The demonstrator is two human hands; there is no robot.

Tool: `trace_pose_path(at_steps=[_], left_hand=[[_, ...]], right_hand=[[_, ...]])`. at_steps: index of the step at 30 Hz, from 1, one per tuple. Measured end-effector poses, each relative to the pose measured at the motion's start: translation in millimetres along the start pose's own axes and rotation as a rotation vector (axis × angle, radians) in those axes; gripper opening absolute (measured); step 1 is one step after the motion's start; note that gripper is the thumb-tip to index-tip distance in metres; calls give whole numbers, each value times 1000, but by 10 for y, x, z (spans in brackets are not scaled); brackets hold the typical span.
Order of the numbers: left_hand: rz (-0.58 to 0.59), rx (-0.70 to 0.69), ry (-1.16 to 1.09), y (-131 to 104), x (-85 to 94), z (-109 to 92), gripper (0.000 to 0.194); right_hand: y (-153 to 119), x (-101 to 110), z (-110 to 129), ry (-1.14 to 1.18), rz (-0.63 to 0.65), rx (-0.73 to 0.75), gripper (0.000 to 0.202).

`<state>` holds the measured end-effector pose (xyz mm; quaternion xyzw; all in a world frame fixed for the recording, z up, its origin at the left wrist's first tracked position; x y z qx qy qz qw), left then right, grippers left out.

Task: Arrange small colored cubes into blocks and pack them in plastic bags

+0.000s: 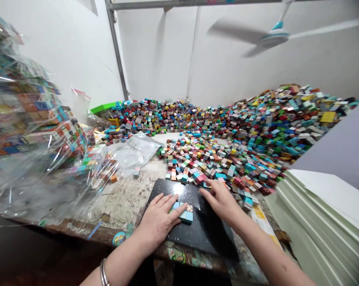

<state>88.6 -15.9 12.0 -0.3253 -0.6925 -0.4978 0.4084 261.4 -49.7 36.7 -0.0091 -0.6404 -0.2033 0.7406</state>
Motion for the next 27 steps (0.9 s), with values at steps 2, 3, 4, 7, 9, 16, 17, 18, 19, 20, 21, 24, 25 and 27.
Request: trace_pose_path(at_steps=[2,3,4,7,9,16,17,18,19,20,21,24,25,27], left_hand=[[-3,5,3,2,-2,3,43],[3,7,4,2,-8,6,42],[14,10,6,1,-16,12,42],[37,18,14,-5,-34,28,42],[34,24,18,-9,-33,34,42],[63,56,13,-13,-57,44,41],[72,59,12,-17,-67,47,41],[81,61,11,-22,-75,51,40],[91,62,10,-28,-81,55,41],[101,64,10,-31,-82,58,41],[111,67,12,-32,-78,59,42],[137,66,30,-4,-33,42,46],[141,64,35,15,-17,30,48],[143,53,36,59,-7,1,53]], right_hand=[[233,-10,-115,-96,-22,-48,43],[331,-32,-150,-130,-31,-72,44],[411,-59,-168,-165,-39,-91,44],[545,-144,-147,-245,-45,-98,31],[556,-153,-117,-267,-40,-80,25],[152,62,-120,-234,40,-110,30],[45,54,-111,-209,76,-117,33],[-67,30,-103,-181,113,-125,38],[-178,-8,-90,-149,148,-129,44],[-280,-53,-74,-113,175,-125,51],[-370,-101,-58,-78,193,-115,59],[-539,-235,-20,10,210,-43,72],[-563,-270,-20,35,212,-20,71],[-574,-312,-21,79,208,28,60]])
Point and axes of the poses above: each hand's wrist, its own y-axis towards the middle knuckle, its own x-axis out of the back of the hand, z = x × y, the point moved 7 cm from there along y, towards the middle knuckle, and after that the axes turned 11 degrees about -y, right-handed, at the moved point
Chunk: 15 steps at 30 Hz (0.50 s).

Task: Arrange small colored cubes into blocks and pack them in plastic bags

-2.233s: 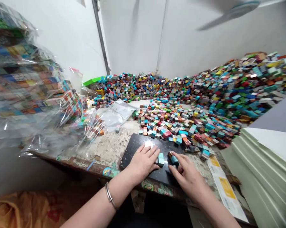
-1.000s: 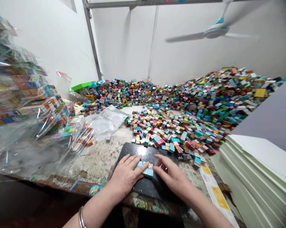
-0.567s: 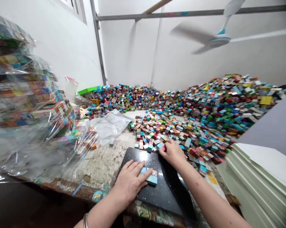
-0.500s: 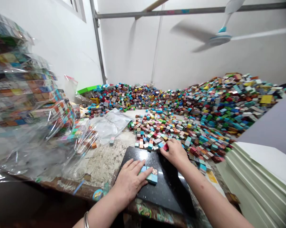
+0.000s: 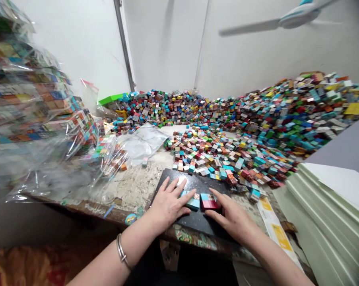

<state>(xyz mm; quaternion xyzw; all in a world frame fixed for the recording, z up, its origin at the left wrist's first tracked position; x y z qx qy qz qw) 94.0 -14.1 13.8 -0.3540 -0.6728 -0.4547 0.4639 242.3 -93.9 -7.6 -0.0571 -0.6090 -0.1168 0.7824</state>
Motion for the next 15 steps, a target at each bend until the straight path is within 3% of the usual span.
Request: trace_pose_path(at_steps=[3,7,15], left_hand=[[4,-52,-21,54,-66,-58,56],[-10,-112,-41,76,-202,-98,50],[-57,-147,-38,63,-161,-137,47]], right_hand=[[35,9,17,45,-32,80,44],[71,27,59,85,-78,119,37],[33,63,80,146,-95,104,42]])
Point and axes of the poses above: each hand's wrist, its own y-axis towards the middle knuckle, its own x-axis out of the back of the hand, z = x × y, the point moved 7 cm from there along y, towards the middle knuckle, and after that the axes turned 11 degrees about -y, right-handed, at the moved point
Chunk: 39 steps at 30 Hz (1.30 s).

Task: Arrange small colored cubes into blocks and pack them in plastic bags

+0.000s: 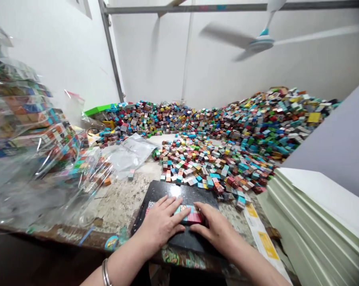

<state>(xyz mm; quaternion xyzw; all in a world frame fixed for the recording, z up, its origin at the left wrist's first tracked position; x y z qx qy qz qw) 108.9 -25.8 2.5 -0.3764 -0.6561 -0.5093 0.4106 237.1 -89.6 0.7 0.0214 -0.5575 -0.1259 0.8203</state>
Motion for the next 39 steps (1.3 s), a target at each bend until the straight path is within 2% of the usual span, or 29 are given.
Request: trace_pose_path(at_steps=[2,6,9,11,15,18,22,25,28,32,36,39], left_hand=[[4,4,-16,-2,13,-7,46],[11,14,-10,5,27,-19,46],[5,-4,14,17,37,-39,46],[-7,-10,26,22,44,-44,45],[-25,-11,58,19,46,-34,45],[-9,-27,71,11,30,-32,47],[-13,-29,59,9,41,-32,46],[-27,-30,64,16,65,-43,45],[-51,-22,54,25,84,-49,42],[-71,5,13,21,84,-40,42],[-61,14,1,7,69,-38,44],[-71,11,-10,1,84,-42,43]], right_hand=[[61,149,-165,-45,-34,-56,44],[275,482,-706,-216,-177,-215,40],[415,495,-977,-279,-198,-288,41],[463,424,-1009,-309,-195,-314,39],[449,346,-901,-348,-195,-338,35],[391,457,-943,-369,-206,-365,34],[349,705,-1265,-420,-266,-515,31],[408,761,-1389,-404,-255,-519,21],[432,765,-1273,-350,-227,-434,18],[226,748,-879,-263,-230,-372,27],[-38,482,-402,-132,-209,-261,34],[-155,249,-188,-60,-192,-214,32]])
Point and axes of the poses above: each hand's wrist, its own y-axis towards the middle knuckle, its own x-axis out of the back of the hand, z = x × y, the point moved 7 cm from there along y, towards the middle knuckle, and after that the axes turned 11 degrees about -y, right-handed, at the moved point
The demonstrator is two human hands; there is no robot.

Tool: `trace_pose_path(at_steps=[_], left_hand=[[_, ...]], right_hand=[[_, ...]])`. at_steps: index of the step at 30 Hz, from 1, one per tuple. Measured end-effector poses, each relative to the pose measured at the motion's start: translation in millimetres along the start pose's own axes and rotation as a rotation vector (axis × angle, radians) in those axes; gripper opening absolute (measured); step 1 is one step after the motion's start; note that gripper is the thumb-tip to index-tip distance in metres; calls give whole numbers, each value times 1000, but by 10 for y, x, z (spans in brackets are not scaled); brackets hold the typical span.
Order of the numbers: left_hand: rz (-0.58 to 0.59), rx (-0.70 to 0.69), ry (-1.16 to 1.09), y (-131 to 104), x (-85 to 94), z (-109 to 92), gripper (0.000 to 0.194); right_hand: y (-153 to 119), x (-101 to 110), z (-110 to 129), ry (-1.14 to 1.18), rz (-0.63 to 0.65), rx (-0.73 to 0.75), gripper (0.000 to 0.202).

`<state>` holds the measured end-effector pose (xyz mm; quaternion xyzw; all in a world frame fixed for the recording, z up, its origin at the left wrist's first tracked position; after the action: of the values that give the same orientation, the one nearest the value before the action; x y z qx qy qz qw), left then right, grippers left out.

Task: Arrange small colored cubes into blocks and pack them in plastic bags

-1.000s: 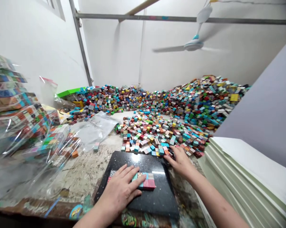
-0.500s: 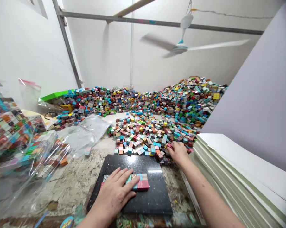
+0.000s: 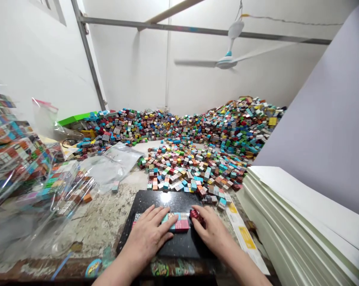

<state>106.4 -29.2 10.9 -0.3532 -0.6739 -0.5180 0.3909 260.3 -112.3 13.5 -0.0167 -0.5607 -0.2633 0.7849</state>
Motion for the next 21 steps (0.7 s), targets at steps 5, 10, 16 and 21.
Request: trace_pose_path(at_steps=[5,10,16,21], left_hand=[[19,4,-22,6,26,-10,41],[44,22,-35,-1,14,0,39],[10,21,-35,-4,41,-11,34],[54,26,-61,-2,38,-10,35]], right_hand=[[-110,-132,87,221,162,26,44],[-77,-93,121,229,235,95,38],[-26,-78,146,115,246,127,30],[-22,-120,109,108,252,172,36]])
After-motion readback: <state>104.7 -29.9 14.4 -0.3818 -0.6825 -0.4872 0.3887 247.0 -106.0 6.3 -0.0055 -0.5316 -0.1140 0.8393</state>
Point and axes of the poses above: each hand's wrist, its own y-axis towards the middle knuckle, its own x-axis out of the back of the hand, z = x × y, the point moved 7 cm from there along y, towards the middle knuckle, and after that the axes turned 11 degrees about -y, right-handed, at the moved point
